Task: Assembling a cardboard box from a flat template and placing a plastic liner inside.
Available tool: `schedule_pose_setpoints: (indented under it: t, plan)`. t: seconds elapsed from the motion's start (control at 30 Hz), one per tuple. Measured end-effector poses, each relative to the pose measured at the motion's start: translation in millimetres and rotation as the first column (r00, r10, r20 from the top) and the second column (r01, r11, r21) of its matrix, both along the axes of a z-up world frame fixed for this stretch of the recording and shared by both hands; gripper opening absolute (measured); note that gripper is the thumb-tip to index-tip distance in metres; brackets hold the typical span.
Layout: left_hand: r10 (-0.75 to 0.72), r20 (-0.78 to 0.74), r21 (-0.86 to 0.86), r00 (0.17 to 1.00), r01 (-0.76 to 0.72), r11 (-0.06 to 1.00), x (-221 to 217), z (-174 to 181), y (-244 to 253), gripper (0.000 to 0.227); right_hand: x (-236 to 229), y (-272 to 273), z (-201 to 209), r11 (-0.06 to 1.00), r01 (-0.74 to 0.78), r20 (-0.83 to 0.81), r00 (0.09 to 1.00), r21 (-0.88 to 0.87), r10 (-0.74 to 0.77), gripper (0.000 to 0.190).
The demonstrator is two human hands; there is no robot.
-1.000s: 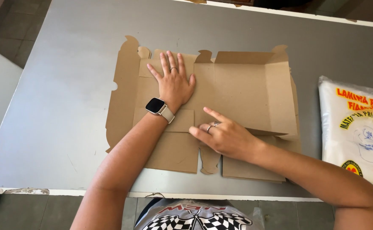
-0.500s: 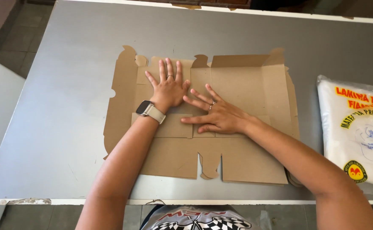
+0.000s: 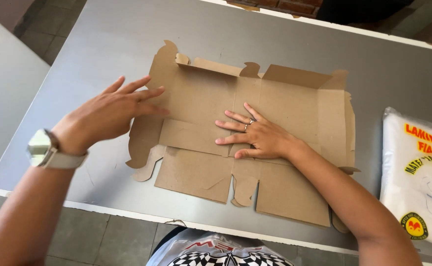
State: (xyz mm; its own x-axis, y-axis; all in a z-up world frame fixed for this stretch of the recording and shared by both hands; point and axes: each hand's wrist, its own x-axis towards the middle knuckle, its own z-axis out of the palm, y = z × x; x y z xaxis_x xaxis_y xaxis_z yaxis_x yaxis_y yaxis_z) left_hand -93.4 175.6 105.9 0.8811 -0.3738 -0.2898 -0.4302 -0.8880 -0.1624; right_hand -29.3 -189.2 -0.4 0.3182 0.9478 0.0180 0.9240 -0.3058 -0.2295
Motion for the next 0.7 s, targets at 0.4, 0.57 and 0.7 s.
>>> schedule_pose_setpoints:
  t: [0.4, 0.57, 0.7]
  plan:
    - [0.287, 0.071, -0.482, 0.955, -0.219, 0.848, -30.7, -90.7, 30.8, 0.037, 0.3, -2.0, -5.7, 1.000, 0.020, 0.016, 1.000, 0.011, -0.020, 0.053]
    - [0.507, -0.215, -0.472, 0.835, -0.543, 0.694, -7.3, -94.5, 22.9, 0.101, 0.9, -1.0, -2.2, 0.999, 0.036, 0.023, 0.999, 0.006, -0.036, 0.051]
    - [0.506, -0.176, -0.265, 0.844, -0.536, 0.802, 7.3, -96.3, 14.7, 0.129, -2.6, -0.4, -1.9, 0.999, 0.040, 0.014, 0.999, 0.007, -0.040, 0.050]
